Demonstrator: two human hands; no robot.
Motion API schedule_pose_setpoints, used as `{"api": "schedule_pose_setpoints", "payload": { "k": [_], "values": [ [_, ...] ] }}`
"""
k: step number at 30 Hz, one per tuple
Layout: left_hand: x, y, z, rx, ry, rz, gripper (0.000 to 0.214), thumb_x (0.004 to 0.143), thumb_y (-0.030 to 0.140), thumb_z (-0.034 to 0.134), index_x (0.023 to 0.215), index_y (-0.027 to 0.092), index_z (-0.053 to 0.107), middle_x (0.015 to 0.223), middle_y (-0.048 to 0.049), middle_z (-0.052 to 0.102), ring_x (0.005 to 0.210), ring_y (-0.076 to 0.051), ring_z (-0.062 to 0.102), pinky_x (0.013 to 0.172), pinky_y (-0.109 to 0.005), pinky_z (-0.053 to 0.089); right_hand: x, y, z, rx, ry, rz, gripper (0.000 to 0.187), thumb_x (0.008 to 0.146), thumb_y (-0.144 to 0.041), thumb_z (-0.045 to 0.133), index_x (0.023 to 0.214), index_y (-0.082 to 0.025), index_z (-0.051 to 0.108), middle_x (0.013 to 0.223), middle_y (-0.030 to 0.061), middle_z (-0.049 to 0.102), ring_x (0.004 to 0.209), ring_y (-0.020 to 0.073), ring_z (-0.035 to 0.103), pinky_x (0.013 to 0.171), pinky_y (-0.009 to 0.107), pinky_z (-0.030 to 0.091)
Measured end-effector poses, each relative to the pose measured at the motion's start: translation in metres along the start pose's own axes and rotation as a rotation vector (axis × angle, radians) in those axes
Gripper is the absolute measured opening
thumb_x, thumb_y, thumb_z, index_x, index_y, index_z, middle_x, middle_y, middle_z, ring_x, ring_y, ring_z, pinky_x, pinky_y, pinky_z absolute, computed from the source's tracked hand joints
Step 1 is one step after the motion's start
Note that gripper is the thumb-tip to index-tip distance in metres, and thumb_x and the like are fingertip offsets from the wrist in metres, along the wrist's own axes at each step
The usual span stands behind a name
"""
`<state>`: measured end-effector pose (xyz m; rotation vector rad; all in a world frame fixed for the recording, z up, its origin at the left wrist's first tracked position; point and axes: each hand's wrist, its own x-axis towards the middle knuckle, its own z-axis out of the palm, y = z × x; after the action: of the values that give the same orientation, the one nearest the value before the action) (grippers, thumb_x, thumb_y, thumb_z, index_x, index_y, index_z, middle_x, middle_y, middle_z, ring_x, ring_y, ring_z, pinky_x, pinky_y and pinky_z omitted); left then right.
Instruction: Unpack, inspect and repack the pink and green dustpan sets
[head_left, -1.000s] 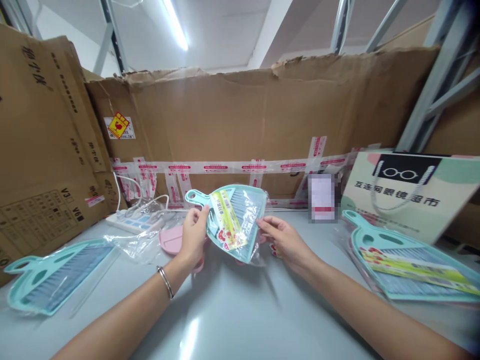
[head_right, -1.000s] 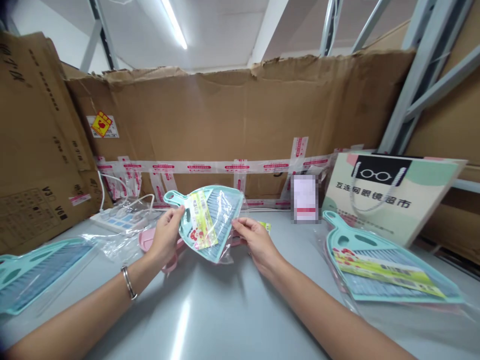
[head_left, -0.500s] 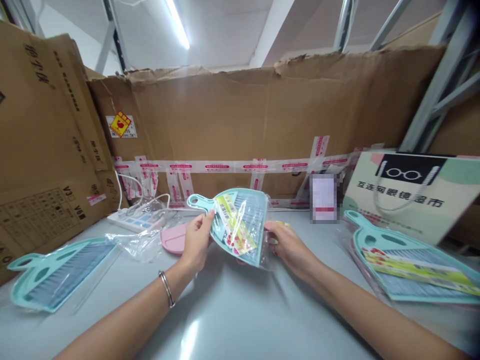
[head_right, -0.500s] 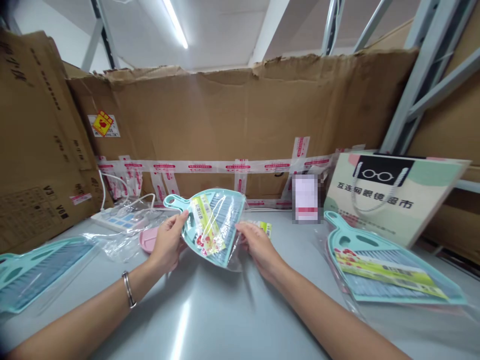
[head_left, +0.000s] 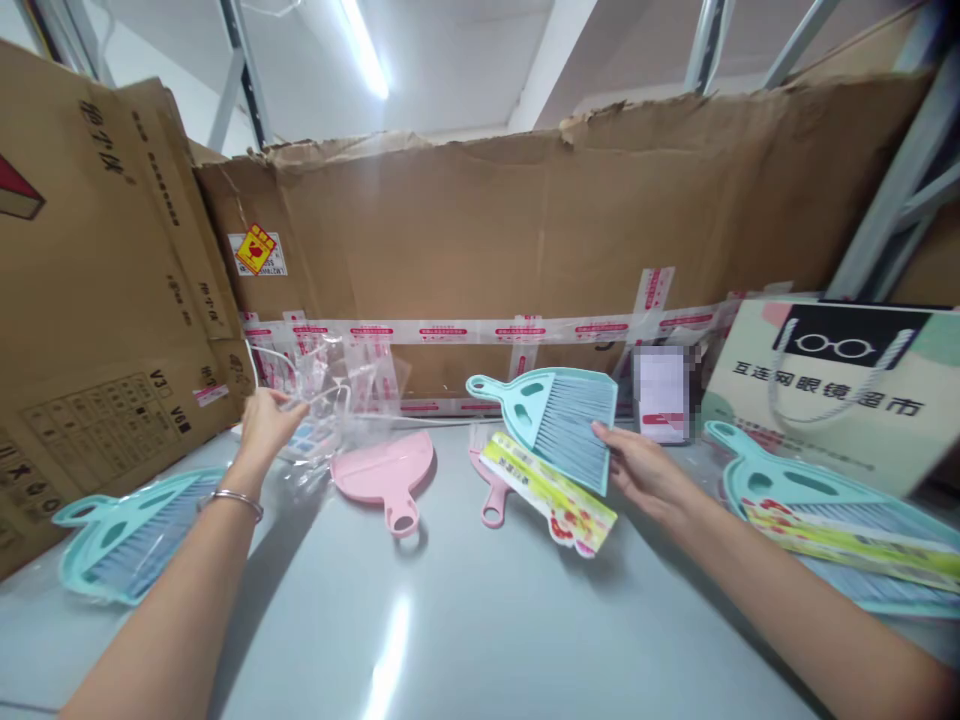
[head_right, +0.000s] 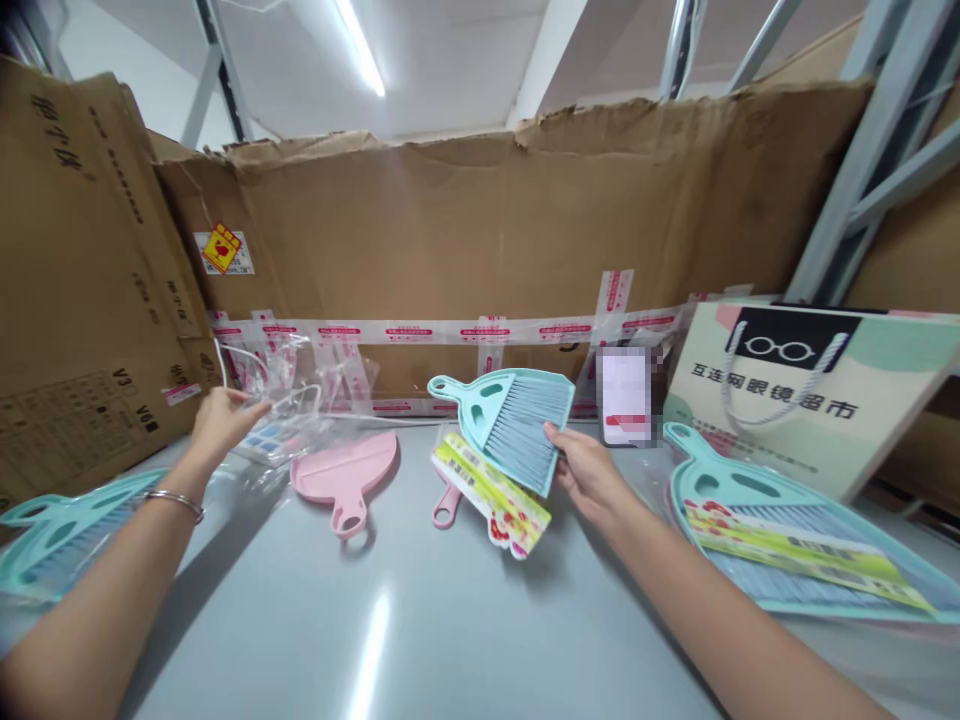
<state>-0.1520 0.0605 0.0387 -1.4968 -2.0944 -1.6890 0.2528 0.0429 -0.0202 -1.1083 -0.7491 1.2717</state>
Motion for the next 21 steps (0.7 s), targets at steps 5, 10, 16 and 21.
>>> {"api": "schedule_pose_setpoints", "payload": {
  "k": [5,10,16,21],
  "values": [
    [-0.024,0.018,0.017,0.147,-0.004,0.417,0.053,0.075,0.03,0.054,0.123,0.012,0.038,0.144,-0.0218,0.021,0.135,-0.034,0.012,0.107,-0.056,0.011,0.017,0.012,-0.004,0.053,0.117,-0.096,0.003,0.074,-0.018,0.06,0.071,-0.019,0.061,0.066,0.0043,0.068,0.061,0.019,0.064,0.058,0.032,0.055],
    [-0.073,0.061,0.047,-0.48,-0.943,0.207,0.059,0.077,0.037,0.055,0.13,0.025,0.032,0.136,-0.0128,0.041,0.117,-0.025,0.049,0.093,-0.041,0.043,0.006,0.003,0.009,0.071,-0.063,-0.117,0.004,0.074,-0.022,0.06,0.074,-0.019,0.063,0.071,0.0039,0.069,0.068,0.0185,0.065,0.065,0.031,0.054],
    [-0.102,0.09,0.035,-0.918,-0.907,0.239,0.051,0.076,0.043,0.058,0.122,0.025,0.044,0.142,-0.0094,0.035,0.121,-0.028,0.044,0.088,-0.038,0.048,-0.028,-0.007,0.042,-0.164,-0.444,0.002,0.022,0.072,-0.036,0.063,0.083,-0.016,0.063,0.075,0.0069,0.065,0.071,0.0198,0.062,0.069,0.034,0.052],
    [-0.102,0.104,0.019,-0.892,-0.77,0.387,0.028,0.07,0.031,0.067,0.094,0.02,0.058,0.131,-0.0085,0.049,0.12,-0.028,0.045,0.096,-0.04,0.041,-0.054,-0.021,0.068,-0.614,-0.109,-0.877,0.035,0.068,-0.041,0.066,0.099,-0.027,0.059,0.097,0.0045,0.052,0.094,0.0213,0.052,0.084,0.042,0.044]
  ]
}}
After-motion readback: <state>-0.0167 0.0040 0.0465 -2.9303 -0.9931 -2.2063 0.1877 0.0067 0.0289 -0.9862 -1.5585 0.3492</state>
